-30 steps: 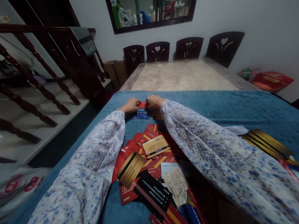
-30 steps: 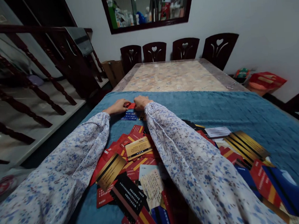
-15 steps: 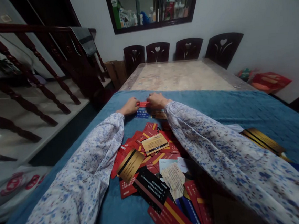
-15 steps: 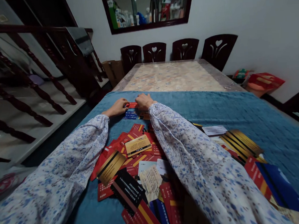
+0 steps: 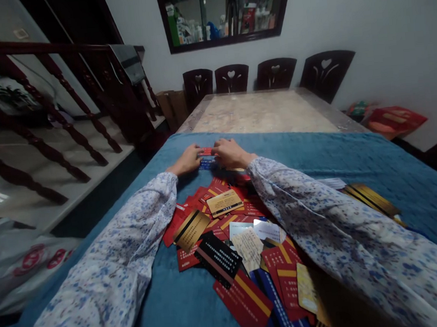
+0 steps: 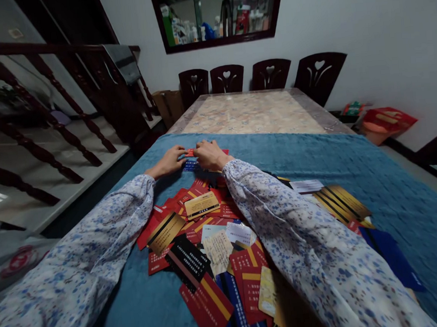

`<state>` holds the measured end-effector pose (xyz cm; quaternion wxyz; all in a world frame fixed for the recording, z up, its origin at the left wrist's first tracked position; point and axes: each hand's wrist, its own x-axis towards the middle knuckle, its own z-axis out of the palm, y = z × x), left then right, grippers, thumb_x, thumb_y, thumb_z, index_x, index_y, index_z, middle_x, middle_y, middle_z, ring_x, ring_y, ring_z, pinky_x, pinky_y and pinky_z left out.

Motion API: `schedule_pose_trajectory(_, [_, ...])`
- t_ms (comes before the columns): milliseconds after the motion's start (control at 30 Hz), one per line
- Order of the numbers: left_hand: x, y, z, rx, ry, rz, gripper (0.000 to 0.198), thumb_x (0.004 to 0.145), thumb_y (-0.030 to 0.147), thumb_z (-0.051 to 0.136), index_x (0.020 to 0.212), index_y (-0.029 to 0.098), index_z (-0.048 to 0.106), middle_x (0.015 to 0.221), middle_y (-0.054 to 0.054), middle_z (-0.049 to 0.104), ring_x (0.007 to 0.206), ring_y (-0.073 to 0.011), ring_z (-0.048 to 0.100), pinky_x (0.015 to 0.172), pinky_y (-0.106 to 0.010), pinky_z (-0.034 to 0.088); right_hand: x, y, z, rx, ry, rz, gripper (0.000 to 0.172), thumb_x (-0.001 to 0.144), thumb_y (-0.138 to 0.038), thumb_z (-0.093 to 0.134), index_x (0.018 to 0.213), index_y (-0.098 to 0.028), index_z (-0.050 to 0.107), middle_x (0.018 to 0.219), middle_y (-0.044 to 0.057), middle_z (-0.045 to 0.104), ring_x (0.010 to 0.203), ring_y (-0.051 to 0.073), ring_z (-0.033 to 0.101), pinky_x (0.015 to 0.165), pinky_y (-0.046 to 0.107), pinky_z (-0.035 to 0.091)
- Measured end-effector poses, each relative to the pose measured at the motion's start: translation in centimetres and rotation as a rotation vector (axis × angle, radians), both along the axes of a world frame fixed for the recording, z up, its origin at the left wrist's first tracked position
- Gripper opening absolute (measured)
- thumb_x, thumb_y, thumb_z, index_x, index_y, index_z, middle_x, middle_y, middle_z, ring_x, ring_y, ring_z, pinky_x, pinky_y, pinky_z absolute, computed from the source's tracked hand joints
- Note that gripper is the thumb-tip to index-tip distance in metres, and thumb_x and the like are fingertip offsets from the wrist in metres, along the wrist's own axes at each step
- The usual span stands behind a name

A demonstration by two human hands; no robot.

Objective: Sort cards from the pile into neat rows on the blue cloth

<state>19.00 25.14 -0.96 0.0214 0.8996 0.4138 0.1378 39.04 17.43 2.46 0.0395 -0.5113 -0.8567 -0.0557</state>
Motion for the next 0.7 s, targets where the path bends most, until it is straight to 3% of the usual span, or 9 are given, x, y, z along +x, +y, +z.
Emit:
schedule_pose_trajectory(333, [-2.4, -5.0, -0.2, 0.007, -0.057, -0.009, 0.036, 0.089, 0.019, 0.055, 0.119, 0.015, 0.074, 0.132, -0.014, 0.063, 0.123, -0.0272, 0.062, 0.114, -0.042, 0.048, -1.0, -4.4, -0.1, 0.004, 0.052, 0.108, 0.032, 0.097, -0.022, 0.052, 0.122, -0.018, 0.072, 0.128, 0.017, 0.065, 0.123, 0.032, 0.051, 0.091, 0.04, 0.035])
schedule_pose_trajectory(700, [-5.2, -11.5, -0.2, 0.015, -0.11, -0.061, 0.033, 0.092, 0.018, 0.055, 0.118, 0.017, 0.074, 0.134, -0.015, 0.063, 0.124, -0.0254, 0.062, 0.112, -0.041, 0.05, -1.8, -7.3, -1.0, 0.02, 0.093, 0.265, 0.029, 0.095, -0.023, 0.058, 0.119, -0.021, 0.073, 0.121, 0.015, 0.068, 0.117, 0.03, 0.052, 0.09, 0.04, 0.031])
